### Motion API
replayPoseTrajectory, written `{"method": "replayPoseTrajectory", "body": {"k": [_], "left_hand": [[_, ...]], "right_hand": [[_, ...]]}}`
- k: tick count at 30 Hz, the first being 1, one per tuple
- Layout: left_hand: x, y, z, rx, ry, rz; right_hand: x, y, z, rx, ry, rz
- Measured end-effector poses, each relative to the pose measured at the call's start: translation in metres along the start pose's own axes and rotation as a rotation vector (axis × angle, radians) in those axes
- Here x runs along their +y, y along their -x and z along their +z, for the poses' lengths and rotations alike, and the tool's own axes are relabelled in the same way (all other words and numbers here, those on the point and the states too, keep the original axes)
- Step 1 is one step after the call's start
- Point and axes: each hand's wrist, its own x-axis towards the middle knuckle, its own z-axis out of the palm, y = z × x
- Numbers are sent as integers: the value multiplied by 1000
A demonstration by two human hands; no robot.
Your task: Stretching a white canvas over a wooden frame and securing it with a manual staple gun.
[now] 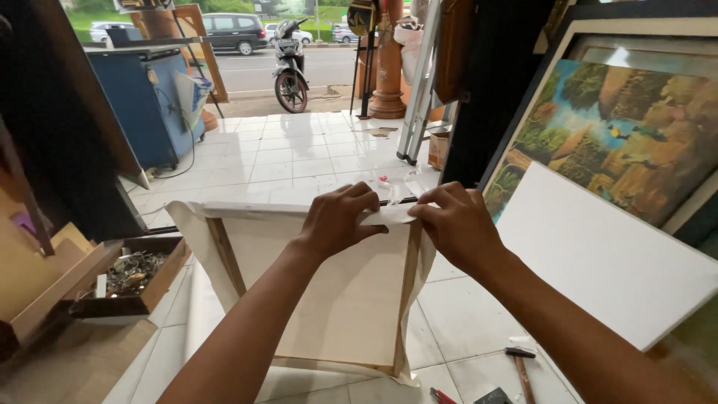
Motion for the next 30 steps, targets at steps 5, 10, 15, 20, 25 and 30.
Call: {"method": "replayPoseTrajectory", "body": {"k": [5,10,15,20,25,30], "left_hand": [[-12,7,-2,57,141,-84],[-19,4,13,104,340,-195],[-9,-3,10,159,434,-298],[-8,3,-1,118,499,-363],[-14,7,-2,61,538,-399],[-9,8,2,67,603,-321]], "right_hand": [[-21,-32,34,-46,75,-48],[-29,-52,57,-51,144,33],[-26,-68,80,-19,-621,390],[-51,-69,77,66,-901,611],[-58,-59,90,321,-1298,606],[-40,-45,98,335,-1040,267]]}}
